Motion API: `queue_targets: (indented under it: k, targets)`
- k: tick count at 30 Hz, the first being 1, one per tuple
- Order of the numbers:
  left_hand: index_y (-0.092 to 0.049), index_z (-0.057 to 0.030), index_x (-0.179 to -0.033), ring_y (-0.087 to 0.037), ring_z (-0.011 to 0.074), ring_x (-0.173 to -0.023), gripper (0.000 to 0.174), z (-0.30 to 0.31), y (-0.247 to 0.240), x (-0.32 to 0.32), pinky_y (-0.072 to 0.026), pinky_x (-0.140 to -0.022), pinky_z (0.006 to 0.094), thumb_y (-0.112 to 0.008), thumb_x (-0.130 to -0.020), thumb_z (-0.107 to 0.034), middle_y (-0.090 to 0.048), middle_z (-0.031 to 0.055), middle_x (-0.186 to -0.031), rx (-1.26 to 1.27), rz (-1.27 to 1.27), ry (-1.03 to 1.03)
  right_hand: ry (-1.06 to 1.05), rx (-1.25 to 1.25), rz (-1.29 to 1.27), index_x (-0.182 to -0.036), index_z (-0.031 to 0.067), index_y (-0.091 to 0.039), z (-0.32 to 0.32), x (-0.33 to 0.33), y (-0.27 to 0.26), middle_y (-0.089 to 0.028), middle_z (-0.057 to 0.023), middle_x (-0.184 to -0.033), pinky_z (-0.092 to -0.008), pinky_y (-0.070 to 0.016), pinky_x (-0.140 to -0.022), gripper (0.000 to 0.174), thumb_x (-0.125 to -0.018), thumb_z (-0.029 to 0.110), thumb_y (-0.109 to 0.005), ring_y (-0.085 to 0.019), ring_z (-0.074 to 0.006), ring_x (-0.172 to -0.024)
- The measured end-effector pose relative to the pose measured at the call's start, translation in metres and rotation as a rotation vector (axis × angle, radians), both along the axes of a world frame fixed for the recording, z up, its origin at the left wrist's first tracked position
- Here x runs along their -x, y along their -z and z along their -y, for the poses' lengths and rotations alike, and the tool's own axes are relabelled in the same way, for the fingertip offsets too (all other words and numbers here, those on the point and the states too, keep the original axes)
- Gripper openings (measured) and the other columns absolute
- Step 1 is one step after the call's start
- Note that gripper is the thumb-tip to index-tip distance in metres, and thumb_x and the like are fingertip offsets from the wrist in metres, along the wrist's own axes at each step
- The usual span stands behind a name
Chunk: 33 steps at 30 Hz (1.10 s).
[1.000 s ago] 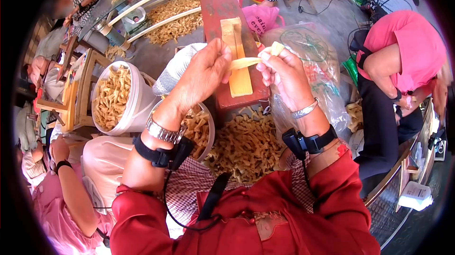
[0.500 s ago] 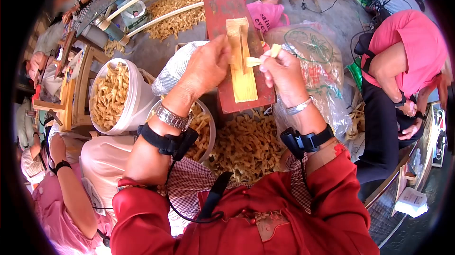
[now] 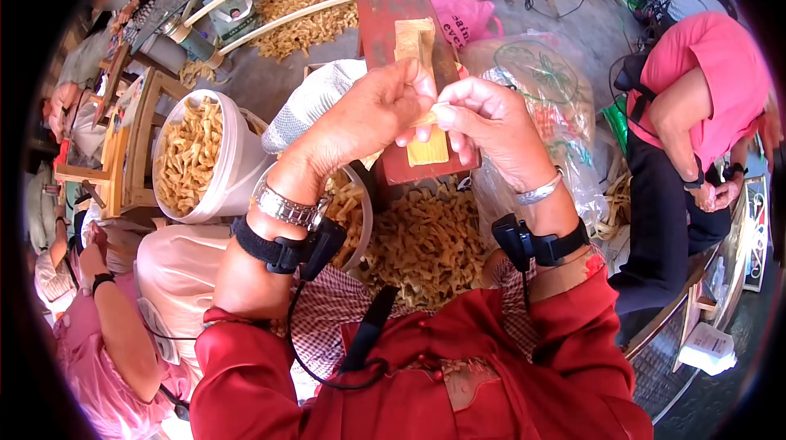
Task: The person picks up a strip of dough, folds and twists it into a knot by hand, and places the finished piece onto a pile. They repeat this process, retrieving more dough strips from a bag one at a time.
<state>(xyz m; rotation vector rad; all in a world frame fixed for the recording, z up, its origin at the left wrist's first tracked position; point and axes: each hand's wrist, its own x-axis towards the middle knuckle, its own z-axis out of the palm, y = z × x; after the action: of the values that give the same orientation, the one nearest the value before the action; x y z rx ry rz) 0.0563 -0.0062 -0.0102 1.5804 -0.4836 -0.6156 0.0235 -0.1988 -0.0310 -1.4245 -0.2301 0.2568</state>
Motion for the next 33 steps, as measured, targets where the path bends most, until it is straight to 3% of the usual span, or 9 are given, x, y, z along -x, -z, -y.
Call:
queue_targets:
  k: [3,8,18,21,24,28,33]
  targets:
    - [-0.05,-0.005,-0.097,-0.052,0.0059,-0.066,0.006,-0.004,0.001,-0.006,-0.0433,-0.057,0.0186,-0.051,-0.094,-0.01,-0.054,-0.001,-0.078,-0.008,0.003,-0.004,0.05,-0.041,0.058,-0.093,-0.0013,-0.059,-0.001,-0.005,0.007,-0.061,-0.003,-0.074,-0.0205,-0.047,-0.047,0.01,-0.088,0.007,-0.059,-0.055,-0.0061,-0.056]
    - [-0.051,-0.006,-0.096,-0.054,0.0059,-0.066,0.009,-0.015,0.002,-0.016,-0.0471,-0.058,0.0189,-0.054,-0.093,-0.014,-0.056,-0.0016,-0.075,-0.031,-0.053,-0.034,0.14,-0.079,0.027,-0.092,-0.0017,-0.061,0.001,-0.013,0.017,-0.061,-0.0029,-0.073,-0.0209,-0.0472,-0.049,0.008,-0.087,0.004,-0.058,-0.055,-0.0073,-0.056]
    - [-0.053,-0.0072,-0.086,-0.047,0.004,-0.059,0.008,-0.004,0.016,-0.023,-0.0383,-0.05,0.0181,-0.054,-0.093,-0.012,-0.053,-0.0022,-0.07,-0.106,0.074,-0.183,0.22,0.009,0.066,-0.086,-0.0001,-0.062,-0.006,-0.027,0.028,-0.061,-0.0031,-0.071,-0.0216,-0.0456,-0.047,0.006,-0.085,0.003,-0.056,-0.054,-0.0068,-0.052]
    - [-0.053,-0.0075,-0.085,-0.045,0.0033,-0.057,0.009,-0.009,0.04,-0.03,-0.0371,-0.049,0.018,-0.053,-0.093,-0.013,-0.053,-0.002,-0.07,-0.391,0.457,-0.282,0.292,0.315,0.093,-0.086,0.0,-0.063,-0.003,-0.027,0.045,-0.063,-0.0044,-0.072,-0.0213,-0.0454,-0.045,0.008,-0.085,0.001,-0.056,-0.053,-0.0062,-0.051]
    - [-0.052,-0.0073,-0.084,-0.045,0.0028,-0.057,0.011,-0.017,0.025,-0.018,-0.0362,-0.048,0.0176,-0.051,-0.094,-0.013,-0.052,-0.0018,-0.069,-0.231,0.029,-0.292,0.49,0.123,0.044,-0.087,-0.0014,-0.064,0.006,-0.027,0.045,-0.065,-0.0063,-0.076,-0.0211,-0.0462,-0.044,0.01,-0.084,0.0,-0.055,-0.054,-0.0064,-0.052]
    - [-0.051,-0.0068,-0.083,-0.042,0.0025,-0.052,0.015,-0.021,0.008,-0.006,-0.033,-0.044,0.0164,-0.049,-0.095,-0.015,-0.055,-0.0002,-0.07,-0.14,-0.103,-0.152,0.684,0.04,-0.067,-0.099,-0.0045,-0.062,0.02,-0.052,0.05,-0.066,-0.0115,-0.083,-0.0228,-0.052,-0.048,0.016,-0.087,-0.002,-0.052,-0.061,-0.0118,-0.058]
    - [-0.054,-0.0056,-0.085,-0.039,0.0009,-0.046,0.02,-0.033,-0.005,0.009,-0.0301,-0.041,0.0154,-0.049,-0.096,-0.022,-0.055,-0.0012,-0.066,-0.292,-0.108,0.07,0.563,-0.036,-0.11,-0.112,-0.0038,-0.058,0.024,-0.069,0.072,-0.065,-0.0131,-0.096,-0.0291,-0.0547,-0.065,0.025,-0.089,0.001,-0.052,-0.065,-0.0171,-0.081]
